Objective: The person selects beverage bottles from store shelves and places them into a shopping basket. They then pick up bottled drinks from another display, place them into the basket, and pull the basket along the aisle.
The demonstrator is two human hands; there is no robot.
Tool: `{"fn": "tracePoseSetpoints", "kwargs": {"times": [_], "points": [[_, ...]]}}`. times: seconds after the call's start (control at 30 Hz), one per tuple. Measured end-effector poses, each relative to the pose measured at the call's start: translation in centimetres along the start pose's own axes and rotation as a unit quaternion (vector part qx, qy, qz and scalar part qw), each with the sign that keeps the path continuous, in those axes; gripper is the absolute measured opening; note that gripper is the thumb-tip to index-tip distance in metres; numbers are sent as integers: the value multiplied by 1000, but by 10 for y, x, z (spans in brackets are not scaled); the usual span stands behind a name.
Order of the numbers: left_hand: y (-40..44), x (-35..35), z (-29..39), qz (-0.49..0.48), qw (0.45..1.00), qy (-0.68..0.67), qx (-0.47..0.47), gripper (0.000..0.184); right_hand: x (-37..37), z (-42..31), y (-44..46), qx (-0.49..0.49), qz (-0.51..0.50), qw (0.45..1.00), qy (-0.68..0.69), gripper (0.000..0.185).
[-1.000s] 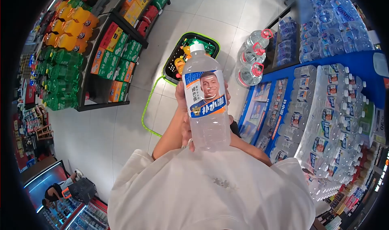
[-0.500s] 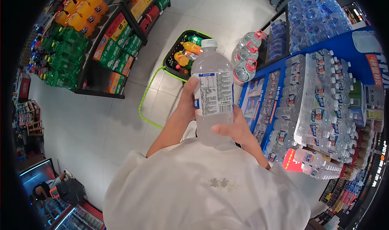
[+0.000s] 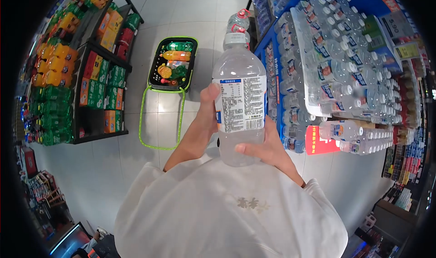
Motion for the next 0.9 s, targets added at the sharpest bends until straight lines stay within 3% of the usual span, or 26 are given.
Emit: {"fn": "tracePoseSetpoints", "kwargs": {"times": [0.23,0.47,0.9], "points": [[37,37,-63,-24,999,22,-29,98,-65,5,-45,-25,17,998,62,74],[54,51,-88,-46,998,37,-28,100,-101,10,-58,-10,-5,998,68,77],[64,12,-88,71,996,31,-43,100,-105,15,-19,45,-25,994,100,77]]}}
Point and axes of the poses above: each hand's wrist, its own y-axis towards the middle knuckle, its own x-axis out of the palm, z = x × y, the point moved 4 cm from there along y, towards the middle knuckle
